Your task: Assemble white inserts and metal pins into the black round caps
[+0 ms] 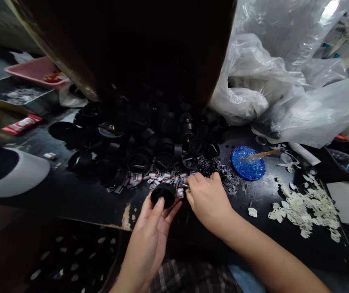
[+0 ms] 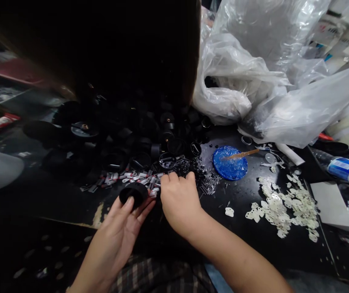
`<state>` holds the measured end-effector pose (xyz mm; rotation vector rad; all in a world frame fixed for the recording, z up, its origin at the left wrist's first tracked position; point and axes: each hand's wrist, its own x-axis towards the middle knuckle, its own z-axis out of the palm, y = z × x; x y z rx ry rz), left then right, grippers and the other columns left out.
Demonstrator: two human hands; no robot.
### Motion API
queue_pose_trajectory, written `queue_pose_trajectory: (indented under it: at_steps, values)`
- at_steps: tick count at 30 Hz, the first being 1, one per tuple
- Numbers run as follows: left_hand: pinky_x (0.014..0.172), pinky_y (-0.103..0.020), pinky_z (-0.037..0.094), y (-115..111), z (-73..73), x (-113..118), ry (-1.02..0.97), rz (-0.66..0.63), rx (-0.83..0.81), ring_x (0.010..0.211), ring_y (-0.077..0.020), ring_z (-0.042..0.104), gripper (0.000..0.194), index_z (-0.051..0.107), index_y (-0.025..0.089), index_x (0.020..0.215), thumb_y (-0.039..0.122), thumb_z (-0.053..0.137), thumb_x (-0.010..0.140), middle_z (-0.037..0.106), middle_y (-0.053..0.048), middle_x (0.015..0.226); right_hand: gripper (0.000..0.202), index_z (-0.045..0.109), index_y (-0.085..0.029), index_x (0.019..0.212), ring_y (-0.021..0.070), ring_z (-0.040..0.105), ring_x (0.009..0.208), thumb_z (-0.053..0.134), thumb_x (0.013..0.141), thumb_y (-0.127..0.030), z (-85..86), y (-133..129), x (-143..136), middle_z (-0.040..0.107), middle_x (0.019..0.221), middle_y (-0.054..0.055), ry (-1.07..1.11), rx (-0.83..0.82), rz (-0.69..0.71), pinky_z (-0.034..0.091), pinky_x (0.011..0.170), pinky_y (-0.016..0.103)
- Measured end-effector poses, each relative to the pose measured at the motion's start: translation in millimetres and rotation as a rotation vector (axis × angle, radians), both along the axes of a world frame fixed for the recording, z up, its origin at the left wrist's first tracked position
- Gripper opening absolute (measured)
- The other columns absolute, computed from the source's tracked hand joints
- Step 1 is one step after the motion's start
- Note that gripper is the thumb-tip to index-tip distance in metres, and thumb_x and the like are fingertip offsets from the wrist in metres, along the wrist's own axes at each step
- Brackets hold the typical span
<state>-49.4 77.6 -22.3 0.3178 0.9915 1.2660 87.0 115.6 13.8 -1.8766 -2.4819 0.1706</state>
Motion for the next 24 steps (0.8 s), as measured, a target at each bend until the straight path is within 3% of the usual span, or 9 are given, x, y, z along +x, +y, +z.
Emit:
queue_pose_trajectory:
  at_steps: [12,14,19,21,24]
  values:
    - [0.096,-0.039,0.052,-0.9,-1.1,-0.8,-0.012,-0.006,0.021,0.108,-0.0231,0.063,0.023,0.066,0.023,0.109,0.031,0.064,0.087,0.069,-0.005,0.112,0.011,0.061,-0.014,0.095,0.0238,0.062,0.080,0.053,0.090,-0.017,4.1,1.3,2.9,0.067,0.093,0.010,0.032,-0.045,-0.040,0.038,0.079,0.040]
    - [0.096,-0.039,0.053,-1.6,-0.5,-2.1,-0.017,-0.002,0.006,0.107,-0.0234,0.064,0.022,0.067,0.023,0.106,0.031,0.065,0.086,0.070,-0.005,0.111,0.008,0.063,-0.017,0.093,0.0216,0.061,0.082,0.055,0.090,-0.019,7.6,-2.4,8.5,0.068,0.092,0.006,0.175,-0.061,-0.076,0.040,0.079,0.037]
    - [0.093,-0.037,0.055,-5.9,3.9,0.6,-0.104,-0.034,-0.036,0.107,-0.0226,0.064,0.022,0.068,0.023,0.107,0.030,0.065,0.086,0.070,-0.006,0.112,0.009,0.068,-0.021,0.093,0.0144,0.063,0.079,0.061,0.089,-0.024,13.5,-24.5,22.7,0.070,0.086,-0.001,0.964,-0.220,-0.274,0.045,0.071,0.026]
    - [0.093,-0.037,0.055,-8.0,7.7,4.7,-0.127,-0.052,-0.078,0.107,-0.0235,0.065,0.021,0.070,0.023,0.104,0.030,0.067,0.085,0.070,-0.007,0.113,0.011,0.069,-0.021,0.093,0.0144,0.063,0.081,0.061,0.089,-0.025,12.1,-32.4,24.9,0.069,0.088,0.000,1.064,-0.224,-0.290,0.046,0.072,0.026]
    - [0.093,-0.038,0.055,-10.6,12.8,11.5,-0.138,-0.068,-0.135,0.106,-0.0248,0.066,0.019,0.071,0.022,0.098,0.031,0.070,0.082,0.072,-0.007,0.111,0.011,0.070,-0.022,0.095,0.0154,0.062,0.087,0.061,0.088,-0.022,9.0,-38.3,26.7,0.067,0.091,0.001,1.019,-0.137,-0.258,0.046,0.078,0.029]
